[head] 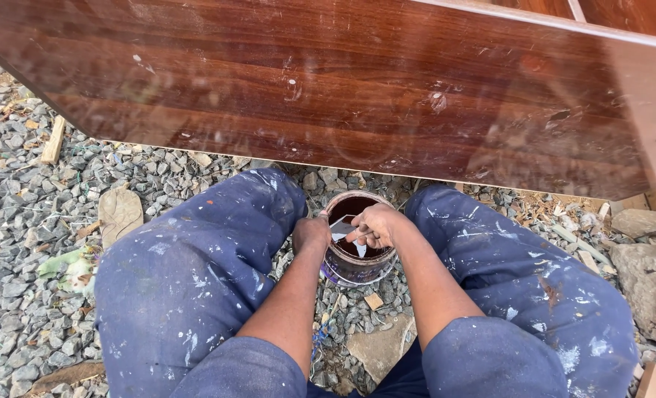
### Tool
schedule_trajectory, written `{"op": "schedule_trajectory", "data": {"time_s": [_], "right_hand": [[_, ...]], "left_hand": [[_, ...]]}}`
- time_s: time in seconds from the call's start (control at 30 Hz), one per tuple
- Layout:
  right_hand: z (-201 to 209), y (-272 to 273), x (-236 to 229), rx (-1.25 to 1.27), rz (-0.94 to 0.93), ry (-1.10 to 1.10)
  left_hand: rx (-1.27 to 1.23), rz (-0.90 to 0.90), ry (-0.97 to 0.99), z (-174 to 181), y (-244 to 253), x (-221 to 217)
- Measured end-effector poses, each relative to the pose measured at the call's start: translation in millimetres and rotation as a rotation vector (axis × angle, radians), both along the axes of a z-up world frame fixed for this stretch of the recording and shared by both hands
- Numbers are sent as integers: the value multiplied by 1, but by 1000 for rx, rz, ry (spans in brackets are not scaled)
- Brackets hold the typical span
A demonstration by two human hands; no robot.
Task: The person applies a dark stain to the surface of a wooden furniture frame using their fingers. The person repeatedly dips their fingers into a small container of stain and rubs it onto specific spots on the wood, particularly around pre-drilled holes.
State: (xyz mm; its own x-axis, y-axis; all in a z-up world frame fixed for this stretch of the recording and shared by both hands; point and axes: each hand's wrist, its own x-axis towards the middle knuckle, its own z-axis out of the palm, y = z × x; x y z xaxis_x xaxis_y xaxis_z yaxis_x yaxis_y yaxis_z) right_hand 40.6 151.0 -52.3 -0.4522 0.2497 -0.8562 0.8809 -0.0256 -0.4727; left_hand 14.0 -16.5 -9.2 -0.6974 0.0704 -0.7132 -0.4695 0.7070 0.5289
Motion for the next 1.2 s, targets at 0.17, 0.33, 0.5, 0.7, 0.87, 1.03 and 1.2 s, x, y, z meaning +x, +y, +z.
{"op": "schedule_trajectory", "data": {"time_s": [0.17,0.33,0.5,0.7,0.87,1.03,1.2], "right_hand": [[6,-5,-4,7,29,-6],[13,-10,-3,14,65,-11],[21,-15,-1,15,64,-22],[15,-13,0,15,60,-20],[19,-8,-2,27,67,-19],[17,-10,0,25,51,-16],[19,-6,3,23,12,0]], "left_hand": [[-16,3,20,-81,20,-34],[1,9,42,-114,25,-39],[16,13,26,-54,16,-19],[22,2,9,-41,15,-14],[16,-12,-6,-34,13,-12],[-7,-35,-2,-69,20,-25],[41,2,20,-58,17,-14]]}}
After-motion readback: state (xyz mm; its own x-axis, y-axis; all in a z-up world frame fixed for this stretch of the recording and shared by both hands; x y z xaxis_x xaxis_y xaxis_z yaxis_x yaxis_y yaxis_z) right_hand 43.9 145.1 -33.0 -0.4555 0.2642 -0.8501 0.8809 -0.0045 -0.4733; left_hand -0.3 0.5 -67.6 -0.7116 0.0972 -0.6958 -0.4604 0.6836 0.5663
